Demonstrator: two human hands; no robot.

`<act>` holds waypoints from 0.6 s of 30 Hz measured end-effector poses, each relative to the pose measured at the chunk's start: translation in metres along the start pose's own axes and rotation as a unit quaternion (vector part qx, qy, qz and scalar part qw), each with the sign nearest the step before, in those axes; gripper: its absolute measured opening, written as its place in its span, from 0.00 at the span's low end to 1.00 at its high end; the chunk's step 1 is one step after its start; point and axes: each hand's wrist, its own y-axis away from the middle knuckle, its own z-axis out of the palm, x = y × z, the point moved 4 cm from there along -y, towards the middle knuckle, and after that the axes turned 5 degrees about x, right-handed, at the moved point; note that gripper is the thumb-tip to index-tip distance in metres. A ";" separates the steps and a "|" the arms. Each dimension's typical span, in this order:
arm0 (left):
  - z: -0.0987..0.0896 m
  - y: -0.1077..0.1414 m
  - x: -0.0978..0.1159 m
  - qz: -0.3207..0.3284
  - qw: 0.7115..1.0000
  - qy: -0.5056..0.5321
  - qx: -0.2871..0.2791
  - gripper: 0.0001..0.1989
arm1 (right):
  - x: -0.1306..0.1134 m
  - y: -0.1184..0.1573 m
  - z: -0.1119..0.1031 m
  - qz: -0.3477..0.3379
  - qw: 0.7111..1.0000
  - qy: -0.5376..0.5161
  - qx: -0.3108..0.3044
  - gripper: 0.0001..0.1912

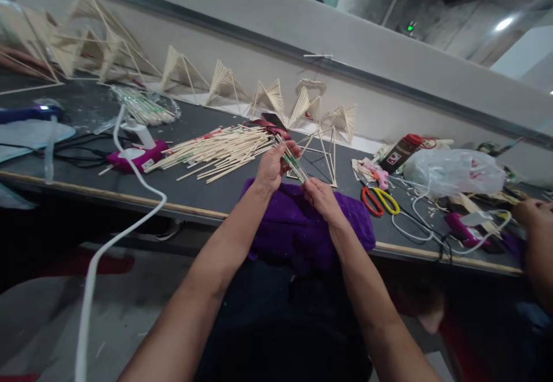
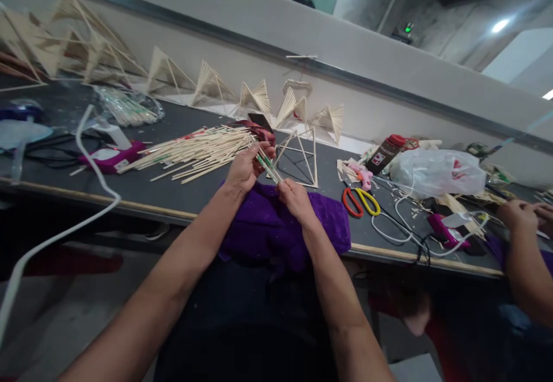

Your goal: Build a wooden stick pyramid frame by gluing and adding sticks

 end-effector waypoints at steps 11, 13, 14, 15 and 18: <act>0.025 0.024 -0.036 -0.036 0.978 -0.126 -0.165 0.21 | 0.001 -0.003 -0.005 -0.026 0.994 -0.065 0.079 0.29; 0.026 0.027 -0.040 -0.048 0.968 -0.147 -0.197 0.24 | 0.002 -0.004 -0.007 -0.031 0.993 -0.067 0.093 0.29; 0.025 0.027 -0.041 -0.057 0.964 -0.157 -0.208 0.26 | 0.002 -0.005 -0.007 -0.032 0.992 -0.070 0.095 0.29; 0.024 0.028 -0.041 -0.066 0.960 -0.167 -0.216 0.27 | 0.002 -0.005 -0.007 -0.032 0.992 -0.074 0.093 0.29; 0.020 0.024 -0.033 -0.067 0.960 -0.182 -0.204 0.27 | 0.000 -0.007 -0.004 -0.017 0.993 -0.095 0.063 0.29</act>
